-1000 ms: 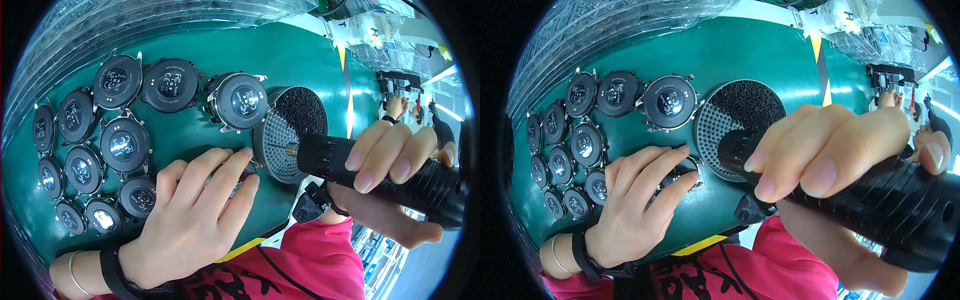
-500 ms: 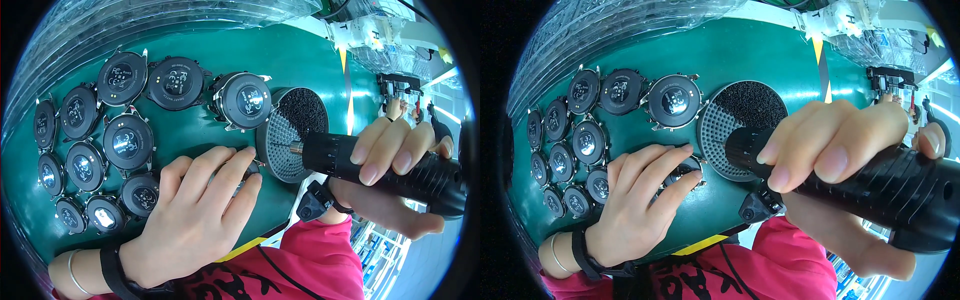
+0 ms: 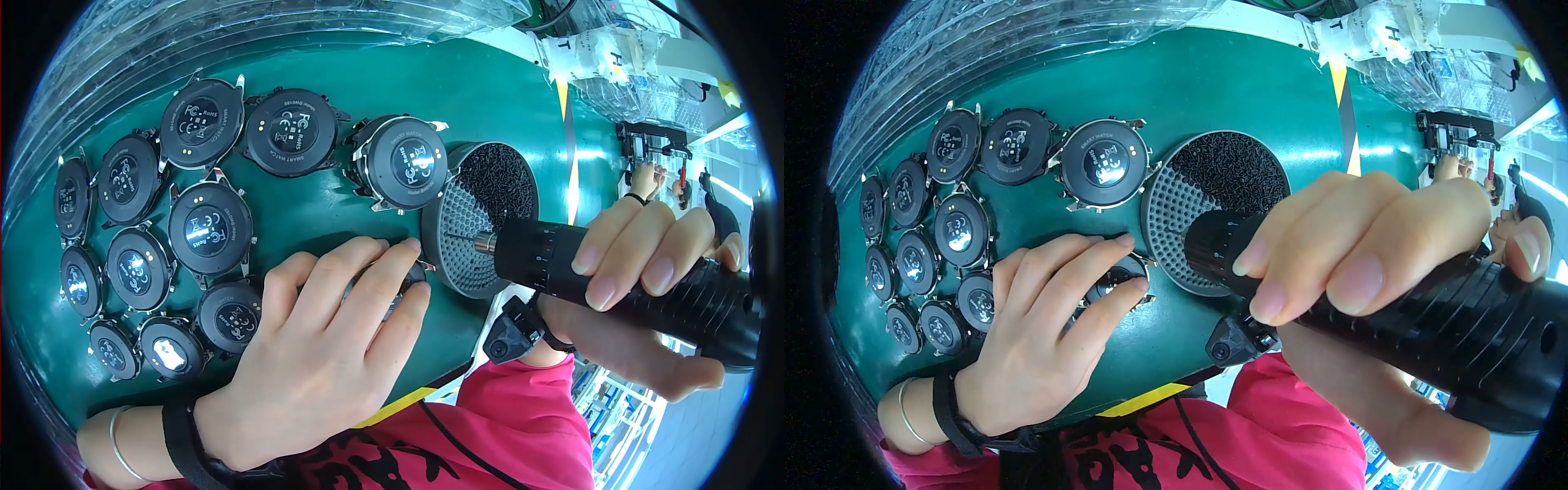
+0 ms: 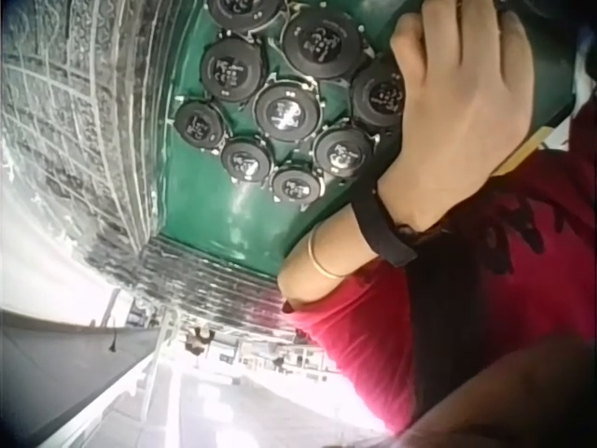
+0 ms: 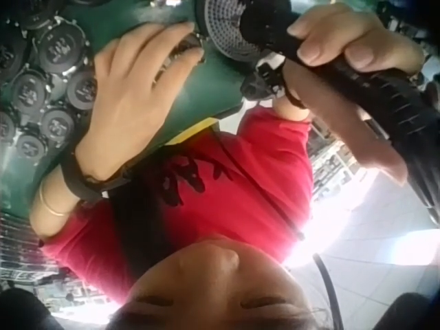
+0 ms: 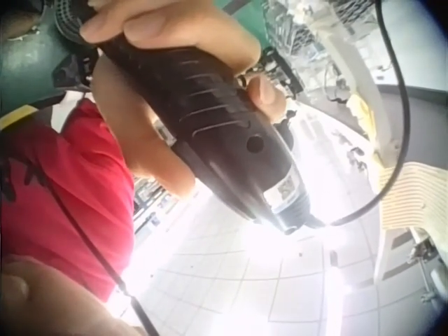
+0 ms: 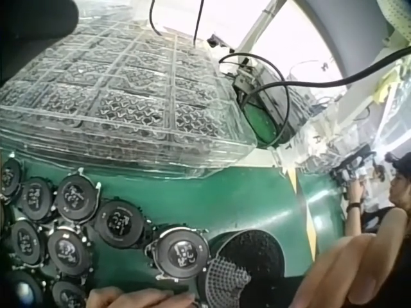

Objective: The person assembles smartwatches by picking up screws with a power screwdriver, driving them into the back of a watch, and placing the finished watch into a plastic tray.

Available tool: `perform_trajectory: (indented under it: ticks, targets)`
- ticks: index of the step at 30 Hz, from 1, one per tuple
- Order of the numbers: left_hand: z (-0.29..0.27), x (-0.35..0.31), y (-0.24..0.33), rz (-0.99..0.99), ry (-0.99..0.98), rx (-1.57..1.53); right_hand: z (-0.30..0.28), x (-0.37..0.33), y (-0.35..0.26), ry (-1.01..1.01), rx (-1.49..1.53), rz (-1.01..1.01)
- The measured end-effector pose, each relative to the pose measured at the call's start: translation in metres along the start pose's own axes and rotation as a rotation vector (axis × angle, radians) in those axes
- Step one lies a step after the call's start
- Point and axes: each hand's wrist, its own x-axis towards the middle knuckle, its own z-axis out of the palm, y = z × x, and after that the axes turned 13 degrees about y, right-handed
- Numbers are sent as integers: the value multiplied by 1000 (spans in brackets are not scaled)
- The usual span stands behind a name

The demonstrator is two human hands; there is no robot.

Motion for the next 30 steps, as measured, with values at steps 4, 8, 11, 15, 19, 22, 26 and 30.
perform_trajectory:
  ticks: [4, 8, 11, 15, 19, 22, 26, 30]
  targets:
    - [0, 0, 0, 3, 3, -1, 2, -1, 0, 51, 51, 18]
    - [1, 2, -1, 5, 6, 2, 15, -11, -7, 274, 140, -69]
    - [1, 2, 0, 4, 12, 6, 4, -10, -16, 288, 179, -40]
    - [2, 1, -1, 13, 19, 8, -9, -5, -24, 90, 161, 76]
    - [2, 1, -1, 12, 24, 10, 5, -3, -13, 35, 159, -1]
    - [2, 0, -1, 22, 22, 19, 26, 1, 0, 4, 163, -38]
    - [-1, 1, 0, 9, 27, -13, 28, 7, 1, -178, 114, -21]
    - [-2, 2, 1, 0, 22, -25, 28, 13, 1, -357, 58, -6]
